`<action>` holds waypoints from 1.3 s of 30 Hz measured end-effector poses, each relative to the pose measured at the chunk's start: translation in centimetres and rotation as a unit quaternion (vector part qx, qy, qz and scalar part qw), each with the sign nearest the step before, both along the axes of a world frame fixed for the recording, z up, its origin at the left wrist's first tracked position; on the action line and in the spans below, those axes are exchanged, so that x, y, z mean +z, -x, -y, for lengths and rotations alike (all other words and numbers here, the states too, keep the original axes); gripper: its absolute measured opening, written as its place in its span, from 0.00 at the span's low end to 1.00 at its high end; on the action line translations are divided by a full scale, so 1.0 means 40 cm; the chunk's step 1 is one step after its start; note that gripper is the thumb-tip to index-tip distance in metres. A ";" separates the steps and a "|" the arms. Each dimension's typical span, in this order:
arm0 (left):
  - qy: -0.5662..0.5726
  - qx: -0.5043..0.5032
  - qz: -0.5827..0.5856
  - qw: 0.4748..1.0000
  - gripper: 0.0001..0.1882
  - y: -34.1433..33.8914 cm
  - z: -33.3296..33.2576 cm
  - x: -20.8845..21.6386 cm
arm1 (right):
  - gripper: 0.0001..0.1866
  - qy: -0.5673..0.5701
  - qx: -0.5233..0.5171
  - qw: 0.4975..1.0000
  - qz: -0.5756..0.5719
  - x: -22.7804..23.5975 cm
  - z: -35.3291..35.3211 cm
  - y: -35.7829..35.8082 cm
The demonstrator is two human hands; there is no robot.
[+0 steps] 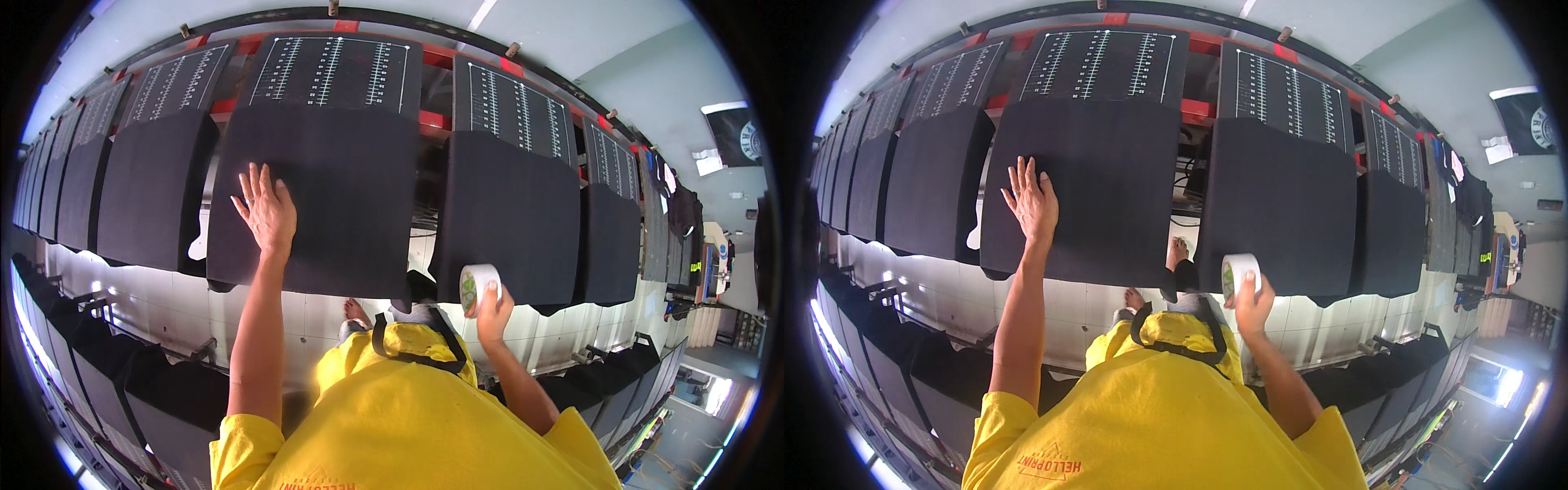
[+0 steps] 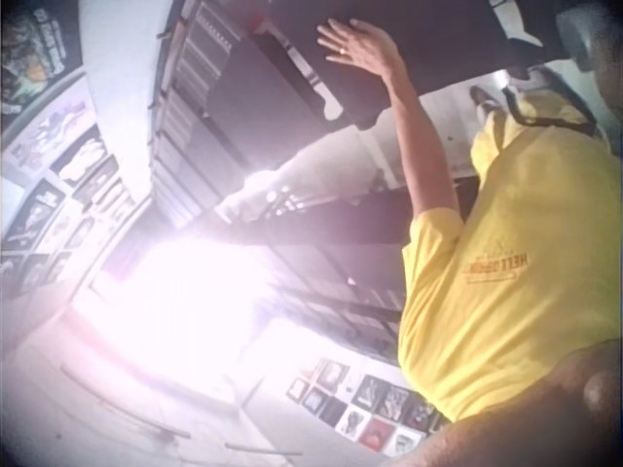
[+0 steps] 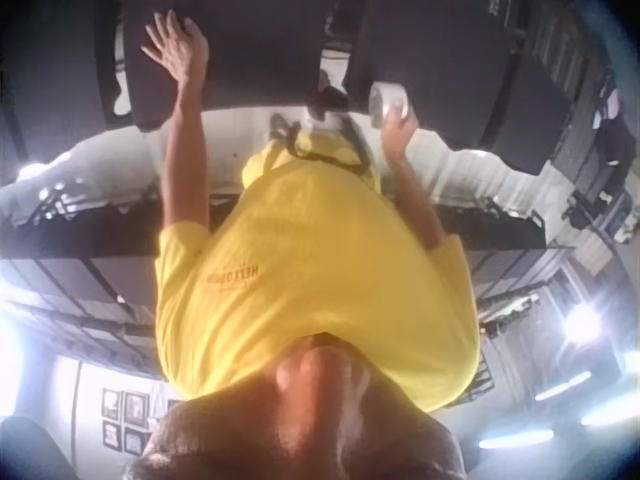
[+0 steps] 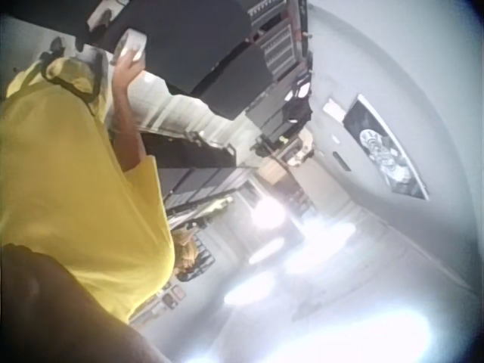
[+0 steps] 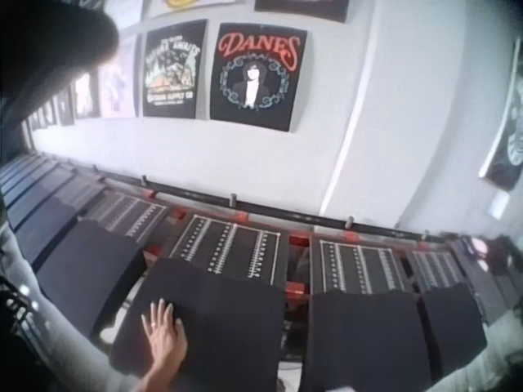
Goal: The person cleans a series of platens on a screen printing machine by applying adhesive with a roll and smoothing down the surface.
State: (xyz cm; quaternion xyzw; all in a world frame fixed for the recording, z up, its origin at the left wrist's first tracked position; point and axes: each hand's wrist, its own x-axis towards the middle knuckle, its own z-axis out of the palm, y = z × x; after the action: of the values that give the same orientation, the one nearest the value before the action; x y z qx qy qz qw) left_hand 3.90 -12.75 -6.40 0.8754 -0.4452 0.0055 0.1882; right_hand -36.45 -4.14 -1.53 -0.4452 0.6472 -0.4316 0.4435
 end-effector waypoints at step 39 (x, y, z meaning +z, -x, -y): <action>0.030 -0.007 -0.001 1.000 0.27 -0.015 -0.005 -0.021 | 0.27 0.025 0.018 0.999 -0.014 -0.009 0.207 -0.068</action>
State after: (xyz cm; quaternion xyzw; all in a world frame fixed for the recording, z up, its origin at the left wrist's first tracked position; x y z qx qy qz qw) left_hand 4.52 -12.56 -7.25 0.8662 -0.4507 0.0166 0.2152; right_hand -33.72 -12.44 -1.89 -0.4735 0.6340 -0.4338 0.4309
